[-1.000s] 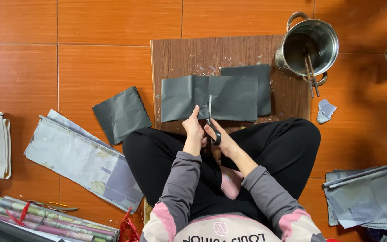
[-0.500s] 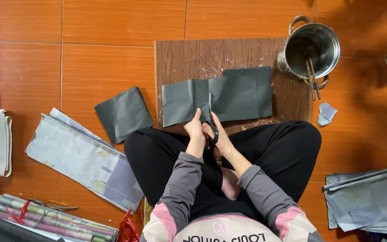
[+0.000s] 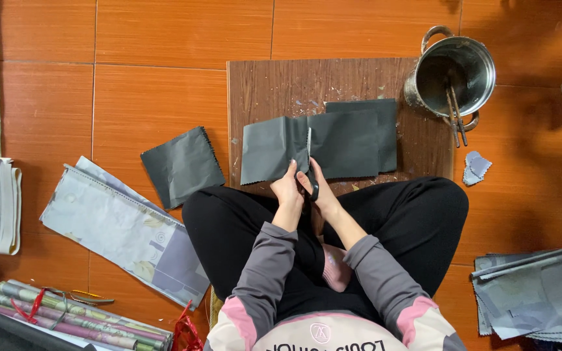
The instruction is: Folding and cutting sheets of paper into strips using scissors
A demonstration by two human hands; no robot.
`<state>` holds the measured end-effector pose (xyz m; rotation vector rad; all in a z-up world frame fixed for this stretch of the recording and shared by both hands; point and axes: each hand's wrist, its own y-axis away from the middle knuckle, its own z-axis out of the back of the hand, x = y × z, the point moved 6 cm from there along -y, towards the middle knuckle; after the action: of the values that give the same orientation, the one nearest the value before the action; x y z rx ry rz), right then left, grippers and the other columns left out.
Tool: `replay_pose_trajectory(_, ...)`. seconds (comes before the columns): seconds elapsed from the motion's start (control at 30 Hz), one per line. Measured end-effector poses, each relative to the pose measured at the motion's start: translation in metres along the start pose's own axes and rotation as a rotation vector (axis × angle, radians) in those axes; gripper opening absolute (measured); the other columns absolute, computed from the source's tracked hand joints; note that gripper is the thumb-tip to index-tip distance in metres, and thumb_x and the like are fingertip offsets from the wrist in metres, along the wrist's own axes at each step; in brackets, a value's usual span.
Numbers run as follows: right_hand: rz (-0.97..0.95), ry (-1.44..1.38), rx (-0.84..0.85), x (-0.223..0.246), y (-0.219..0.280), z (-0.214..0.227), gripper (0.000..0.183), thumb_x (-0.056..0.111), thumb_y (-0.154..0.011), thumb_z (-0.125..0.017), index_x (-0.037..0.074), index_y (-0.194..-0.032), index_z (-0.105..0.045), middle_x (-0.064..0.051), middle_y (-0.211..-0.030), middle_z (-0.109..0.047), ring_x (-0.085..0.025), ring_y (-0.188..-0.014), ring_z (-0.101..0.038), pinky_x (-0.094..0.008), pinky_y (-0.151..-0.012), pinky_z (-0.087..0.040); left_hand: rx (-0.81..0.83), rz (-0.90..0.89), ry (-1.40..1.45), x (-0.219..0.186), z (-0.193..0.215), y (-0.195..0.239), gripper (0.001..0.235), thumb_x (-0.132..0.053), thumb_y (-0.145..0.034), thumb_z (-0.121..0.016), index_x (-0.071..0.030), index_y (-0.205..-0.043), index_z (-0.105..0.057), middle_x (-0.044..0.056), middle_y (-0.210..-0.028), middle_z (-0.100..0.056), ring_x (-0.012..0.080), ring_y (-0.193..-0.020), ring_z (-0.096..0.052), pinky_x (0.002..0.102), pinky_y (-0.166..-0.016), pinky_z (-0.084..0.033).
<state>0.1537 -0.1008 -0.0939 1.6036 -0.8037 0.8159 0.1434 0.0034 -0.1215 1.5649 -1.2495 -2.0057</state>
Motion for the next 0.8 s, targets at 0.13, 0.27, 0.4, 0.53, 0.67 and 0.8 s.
replay_pose_trajectory(0.13,0.169,0.157,-0.072,0.032,0.016,-0.006,0.072,0.035,-0.088,-0.076,0.01,-0.147,-0.043,-0.023,-0.131,-0.056,-0.026,-0.113,-0.055,-0.04,-0.092,-0.051,-0.006,0.002,0.046,0.009,0.005,-0.007,0.045,-0.009,-0.063,-0.093,0.007,-0.095,-0.067,0.016,-0.087,-0.07,0.0221,-0.079,-0.069,0.032,-0.063,-0.057)
replay_pose_trajectory(0.27,0.06,0.007,-0.056,0.043,0.022,-0.002,0.068,0.029,-0.087,-0.076,0.01,-0.144,-0.045,-0.023,-0.11,-0.064,-0.024,-0.083,-0.064,-0.038,-0.063,-0.061,-0.029,0.014,-0.044,-0.006,0.004,0.007,0.066,-0.016,-0.063,-0.094,0.01,-0.109,-0.055,0.021,-0.099,-0.064,0.0251,-0.093,-0.064,0.042,-0.074,-0.054)
replay_pose_trajectory(0.4,-0.179,0.046,0.014,0.08,0.039,-0.008,0.089,0.063,-0.082,-0.067,0.026,-0.153,-0.03,-0.027,-0.154,-0.029,-0.048,-0.135,-0.034,-0.07,-0.087,-0.04,-0.011,-0.011,-0.099,-0.011,0.0,0.003,0.078,-0.019,-0.06,-0.096,0.01,-0.115,-0.048,0.022,-0.105,-0.061,0.0261,-0.103,-0.061,0.041,-0.084,-0.05)
replay_pose_trajectory(0.53,0.058,0.123,-0.031,0.05,0.007,-0.008,0.085,0.05,-0.088,-0.069,0.009,-0.152,-0.032,-0.033,-0.147,-0.035,-0.044,-0.136,-0.035,-0.055,-0.103,-0.039,0.004,-0.04,-0.104,-0.021,-0.003,0.023,0.075,-0.015,-0.061,-0.095,0.013,-0.115,-0.051,0.023,-0.107,-0.061,0.0243,-0.105,-0.059,0.036,-0.086,-0.049)
replay_pose_trajectory(0.67,0.217,0.224,-0.107,0.043,0.005,0.003,0.069,0.035,-0.087,-0.076,0.007,-0.144,-0.048,-0.024,-0.135,-0.054,-0.029,-0.126,-0.051,-0.039,-0.1,-0.046,0.006,-0.038,-0.029,-0.018,-0.004,0.026,0.071,-0.011,-0.06,-0.095,0.012,-0.111,-0.052,0.023,-0.102,-0.063,0.024,-0.1,-0.061,0.035,-0.084,-0.05)
replay_pose_trajectory(0.8,0.163,0.212,-0.048,0.028,-0.013,0.022,0.068,0.039,-0.088,-0.075,0.01,-0.144,-0.049,-0.023,-0.139,-0.051,-0.032,-0.128,-0.048,-0.042,-0.103,-0.044,0.02,-0.064,-0.036,-0.016,-0.001,0.018,0.069,-0.009,-0.059,-0.096,0.014,-0.11,-0.056,0.022,-0.102,-0.063,0.0229,-0.101,-0.061,0.032,-0.084,-0.049)
